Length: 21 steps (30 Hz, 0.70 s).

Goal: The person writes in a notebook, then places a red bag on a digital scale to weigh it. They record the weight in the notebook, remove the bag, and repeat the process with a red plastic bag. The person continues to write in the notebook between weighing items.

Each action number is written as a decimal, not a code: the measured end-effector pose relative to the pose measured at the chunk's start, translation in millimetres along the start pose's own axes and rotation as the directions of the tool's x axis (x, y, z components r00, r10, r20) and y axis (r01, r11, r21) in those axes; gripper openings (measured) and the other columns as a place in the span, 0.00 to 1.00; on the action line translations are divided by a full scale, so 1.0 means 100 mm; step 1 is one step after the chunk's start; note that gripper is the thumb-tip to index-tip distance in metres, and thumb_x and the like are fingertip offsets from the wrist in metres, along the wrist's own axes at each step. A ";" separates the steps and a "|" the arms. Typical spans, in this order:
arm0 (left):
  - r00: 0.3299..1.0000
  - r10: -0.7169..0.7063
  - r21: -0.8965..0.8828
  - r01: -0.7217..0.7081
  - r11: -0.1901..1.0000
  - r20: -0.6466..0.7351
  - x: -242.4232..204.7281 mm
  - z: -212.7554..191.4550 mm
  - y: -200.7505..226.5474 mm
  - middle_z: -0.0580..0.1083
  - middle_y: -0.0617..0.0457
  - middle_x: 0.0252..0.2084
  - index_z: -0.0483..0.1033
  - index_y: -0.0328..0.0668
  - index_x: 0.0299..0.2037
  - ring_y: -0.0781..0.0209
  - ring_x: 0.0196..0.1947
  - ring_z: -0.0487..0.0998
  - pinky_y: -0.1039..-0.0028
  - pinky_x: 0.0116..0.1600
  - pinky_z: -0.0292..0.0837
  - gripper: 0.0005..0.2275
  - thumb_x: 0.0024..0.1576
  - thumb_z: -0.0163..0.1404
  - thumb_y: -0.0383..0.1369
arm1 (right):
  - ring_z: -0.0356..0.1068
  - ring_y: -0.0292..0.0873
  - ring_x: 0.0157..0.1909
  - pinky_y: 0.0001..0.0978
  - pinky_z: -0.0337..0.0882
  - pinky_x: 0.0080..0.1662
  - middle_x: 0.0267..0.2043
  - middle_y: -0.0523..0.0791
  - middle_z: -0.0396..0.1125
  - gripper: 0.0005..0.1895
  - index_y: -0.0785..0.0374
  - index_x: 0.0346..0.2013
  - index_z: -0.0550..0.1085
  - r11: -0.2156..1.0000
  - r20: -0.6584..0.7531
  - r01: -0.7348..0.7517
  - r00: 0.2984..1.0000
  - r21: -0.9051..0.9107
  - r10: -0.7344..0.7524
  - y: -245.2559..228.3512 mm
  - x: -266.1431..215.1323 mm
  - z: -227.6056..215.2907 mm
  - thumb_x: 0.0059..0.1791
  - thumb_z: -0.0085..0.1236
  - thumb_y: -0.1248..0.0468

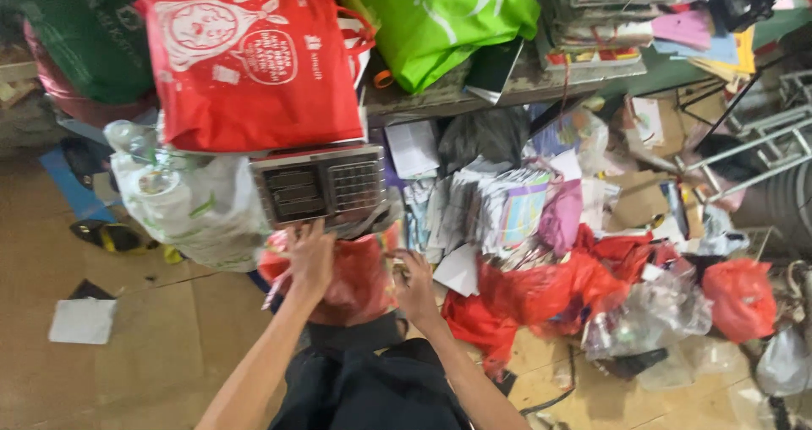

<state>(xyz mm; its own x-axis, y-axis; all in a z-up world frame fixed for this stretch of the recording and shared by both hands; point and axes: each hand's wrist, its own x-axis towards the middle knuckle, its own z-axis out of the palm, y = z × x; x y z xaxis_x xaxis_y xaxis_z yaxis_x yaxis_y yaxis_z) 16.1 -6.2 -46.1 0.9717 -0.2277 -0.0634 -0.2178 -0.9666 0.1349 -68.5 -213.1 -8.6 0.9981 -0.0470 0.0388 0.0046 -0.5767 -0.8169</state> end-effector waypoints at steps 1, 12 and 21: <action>1.000 -0.009 -0.007 0.009 1.000 0.000 -0.04 -0.01 0.02 0.69 0.46 0.62 0.83 0.50 0.45 0.46 0.64 0.67 0.42 0.68 0.54 0.14 0.49 0.53 0.26 | 0.66 0.50 0.58 0.44 0.60 0.62 0.52 0.47 0.70 0.18 0.61 0.49 0.77 1.000 0.009 0.004 1.000 -0.005 -0.004 0.17 0.09 -0.06 0.46 0.51 0.74; 0.924 -0.268 0.222 0.211 0.952 0.272 0.13 -0.11 0.37 0.74 0.47 0.54 0.78 0.47 0.51 0.49 0.54 0.79 0.53 0.71 0.60 0.16 0.52 0.53 0.25 | 0.72 0.43 0.51 0.38 0.70 0.53 0.54 0.50 0.72 0.24 0.59 0.65 0.65 0.797 0.090 -0.464 0.879 0.387 0.468 2.71 2.05 -0.54 0.55 0.50 0.58; 0.895 -0.162 -0.095 0.219 0.971 0.415 0.41 -0.93 1.70 0.55 0.40 0.73 0.43 0.50 0.75 0.40 0.73 0.54 0.43 0.73 0.40 0.32 0.61 0.42 0.40 | 0.68 0.42 0.56 0.36 0.69 0.50 0.59 0.46 0.68 0.31 0.55 0.68 0.61 0.643 0.070 -0.521 0.804 0.562 0.590 2.93 3.29 -1.20 0.53 0.50 0.47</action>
<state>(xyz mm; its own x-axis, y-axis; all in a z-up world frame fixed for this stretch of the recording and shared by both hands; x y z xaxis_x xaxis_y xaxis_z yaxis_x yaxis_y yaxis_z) 27.1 -168.7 65.8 0.8669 -0.0964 -0.4891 0.0104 -0.9774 0.2112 254.1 -495.3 -166.8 0.8097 -0.3210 -0.4913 -0.4827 0.1119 -0.8686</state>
